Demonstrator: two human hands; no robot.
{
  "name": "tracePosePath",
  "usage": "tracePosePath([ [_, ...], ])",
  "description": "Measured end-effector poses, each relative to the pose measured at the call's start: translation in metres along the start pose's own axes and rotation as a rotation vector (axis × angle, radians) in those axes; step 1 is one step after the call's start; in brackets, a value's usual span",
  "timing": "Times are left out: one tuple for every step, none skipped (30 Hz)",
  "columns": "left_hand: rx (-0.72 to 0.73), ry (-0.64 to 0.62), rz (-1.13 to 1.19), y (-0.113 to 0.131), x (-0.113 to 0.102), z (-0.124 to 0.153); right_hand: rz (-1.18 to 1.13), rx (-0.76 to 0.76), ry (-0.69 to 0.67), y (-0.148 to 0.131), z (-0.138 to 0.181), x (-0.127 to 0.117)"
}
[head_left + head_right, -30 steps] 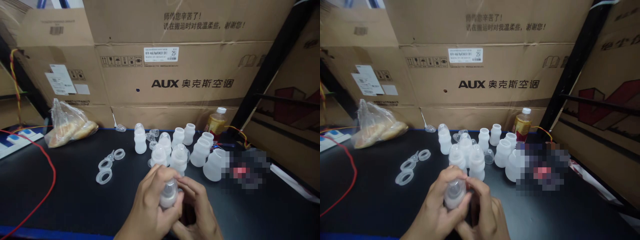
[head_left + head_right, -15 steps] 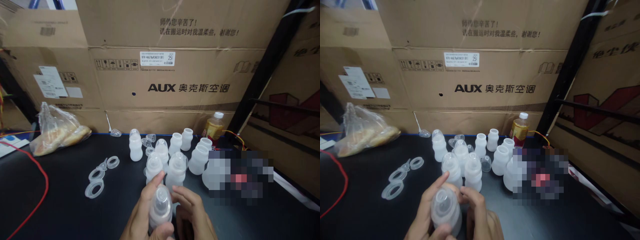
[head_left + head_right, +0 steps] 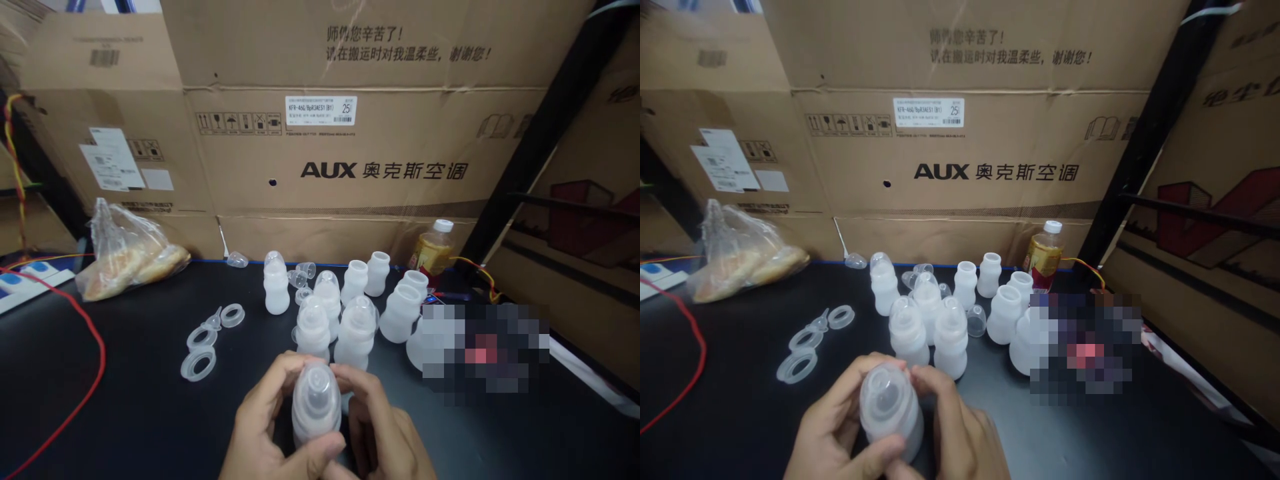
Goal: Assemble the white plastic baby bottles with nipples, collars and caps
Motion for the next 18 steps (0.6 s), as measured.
tracePosePath([
  [0.0, 0.008, 0.002, 0.0, 0.002, 0.0, -0.021, 0.006, -0.012, 0.001, 0.0, 0.001],
  [-0.003, 0.025, 0.004, 0.0, 0.003, 0.0, -0.035, 0.009, -0.025, 0.002, 0.0, 0.002],
  [-0.006, 0.046, 0.008, 0.0, 0.005, 0.001, -0.048, 0.01, -0.044, 0.003, 0.0, 0.002],
  [-0.01, 0.068, 0.013, 0.0, 0.006, 0.002, -0.06, 0.012, -0.066, 0.003, 0.0, 0.002],
  [-0.012, 0.086, 0.019, -0.001, 0.007, 0.003, -0.071, 0.016, -0.088, 0.004, 0.0, 0.002],
  [-0.015, 0.099, 0.024, -0.002, 0.008, 0.003, -0.078, 0.021, -0.109, 0.005, -0.001, 0.001],
  [-0.021, 0.103, 0.027, -0.003, 0.009, 0.004, -0.079, 0.025, -0.129, 0.006, -0.001, 0.0],
  [-0.029, 0.099, 0.029, -0.003, 0.009, 0.004, -0.074, 0.028, -0.144, 0.006, -0.001, 0.0],
  [-0.038, 0.085, 0.032, -0.002, 0.009, 0.003, -0.065, 0.028, -0.154, 0.007, -0.001, 0.0],
  [-0.047, 0.064, 0.035, -0.001, 0.008, 0.002, -0.055, 0.025, -0.157, 0.007, -0.002, 0.0],
  [-0.056, 0.038, 0.038, 0.0, 0.008, 0.001, -0.047, 0.019, -0.152, 0.007, -0.002, 0.001],
  [-0.065, 0.012, 0.038, 0.002, 0.007, 0.0, -0.043, 0.011, -0.139, 0.007, -0.002, 0.001],
  [-0.073, -0.01, 0.033, 0.004, 0.006, -0.001, -0.04, 0.002, -0.12, 0.007, -0.002, 0.003],
  [-0.076, -0.025, 0.02, 0.005, 0.005, -0.002, -0.039, -0.011, -0.098, 0.006, -0.003, 0.004],
  [-0.073, -0.028, -0.001, 0.006, 0.003, -0.002, -0.04, -0.03, -0.074, 0.006, -0.004, 0.005],
  [-0.064, -0.02, -0.031, 0.007, 0.001, -0.002, -0.041, -0.054, -0.051, 0.005, -0.005, 0.006],
  [-0.053, 0.0, -0.066, 0.006, -0.003, -0.001, -0.041, -0.077, -0.03, 0.005, -0.006, 0.007],
  [-0.04, 0.028, -0.104, 0.004, -0.009, 0.0, -0.045, -0.094, -0.014, 0.005, -0.007, 0.008],
])
Point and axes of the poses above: each hand's wrist, its own z-axis away from the middle knuckle, its own x-axis out of the palm, y = z × x, the point moved 2 cm from there along -z, towards the middle knuckle, and after that the axes turned 4 degrees about z, right-handed, at the moved point
